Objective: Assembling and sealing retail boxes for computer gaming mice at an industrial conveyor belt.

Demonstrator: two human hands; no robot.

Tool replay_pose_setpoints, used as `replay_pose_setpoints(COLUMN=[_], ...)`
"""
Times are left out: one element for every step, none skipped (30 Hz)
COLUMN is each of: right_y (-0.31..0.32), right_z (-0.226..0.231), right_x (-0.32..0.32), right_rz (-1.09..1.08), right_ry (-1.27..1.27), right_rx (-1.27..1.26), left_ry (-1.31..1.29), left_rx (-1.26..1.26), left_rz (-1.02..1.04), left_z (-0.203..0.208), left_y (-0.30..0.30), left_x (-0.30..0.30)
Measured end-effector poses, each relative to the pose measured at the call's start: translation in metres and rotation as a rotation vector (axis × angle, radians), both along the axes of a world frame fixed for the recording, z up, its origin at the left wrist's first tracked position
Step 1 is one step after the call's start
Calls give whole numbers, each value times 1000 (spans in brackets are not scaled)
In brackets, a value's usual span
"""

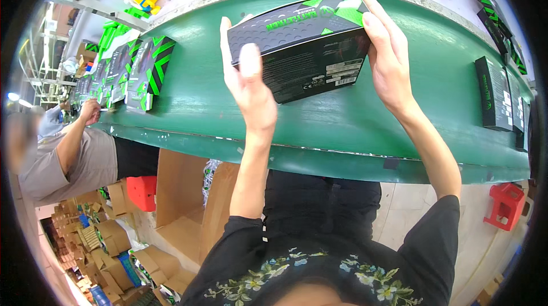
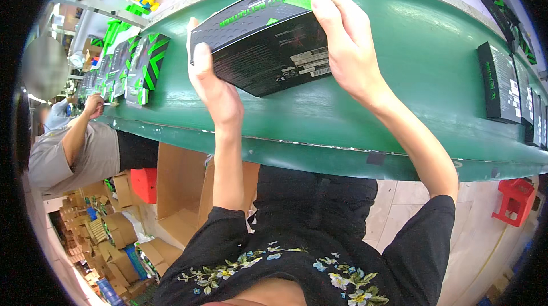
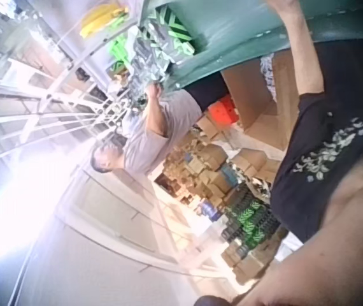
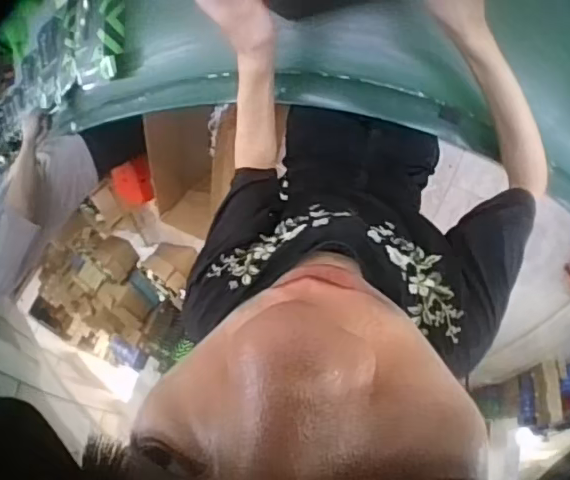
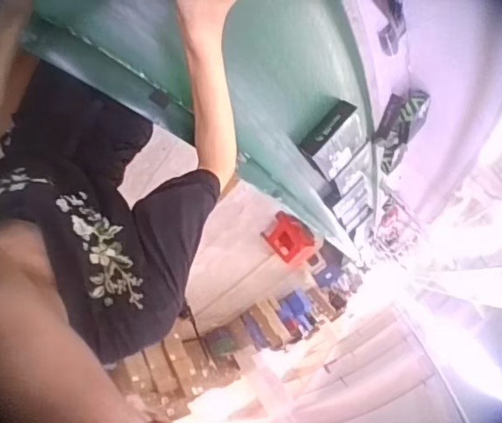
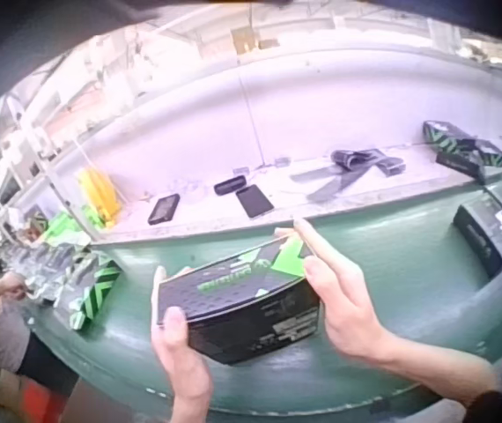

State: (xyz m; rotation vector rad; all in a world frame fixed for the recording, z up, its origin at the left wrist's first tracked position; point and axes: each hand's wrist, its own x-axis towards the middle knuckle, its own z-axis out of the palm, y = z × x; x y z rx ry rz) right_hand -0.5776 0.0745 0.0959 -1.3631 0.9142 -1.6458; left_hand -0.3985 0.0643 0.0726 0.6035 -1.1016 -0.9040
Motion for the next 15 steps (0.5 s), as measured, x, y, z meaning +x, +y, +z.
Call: replay_pose_setpoints(right_y=[-1,0,0,-1,-1,0,3,7,6,4,5,8,12,11,9], right_z=[0,-1,-3,-6,-7,-6,0,7,7,7,9,12,16,19,18], right_x=[-1,-4,-4,0,4,8,5,2,0,-2,-3,-2,-2,-1,0], right_rz=[-24,-54,-65,-126,-185,-129,-82,-36,-47,-125,-200,-206,-291,-368,-376], right_ry=[27,59,54,60,67,-12,30,72,69,164,261,261,353,442,408], right_rx=[15,33,26,11,-3,19,-8,-31,-34,-84,-134,-140,-227,-316,-330], left_ry=[-113,-220,-326,-330,-316,-302,-278,-281,-347,-411,-370,-329,-360,-366,-426], left_rx=[6,12,17,8,18,27,-32,-37,-112,-189,-141,-94,-68,-107,-158], left_rz=[70,135,200,190,225,261,310,300,374,449,441,432,438,461,489], left_z=[3,6,8,10,13,16,9,12,15,18,22,26,32,35,35], left_y=[3,6,7,6,6,6,0,1,4,6,9,13,18,15,11], left_x=[-2,-6,-10,-13,-14,-15,-16,-19,-24,-28,-28,-27,-23,-20,-15])
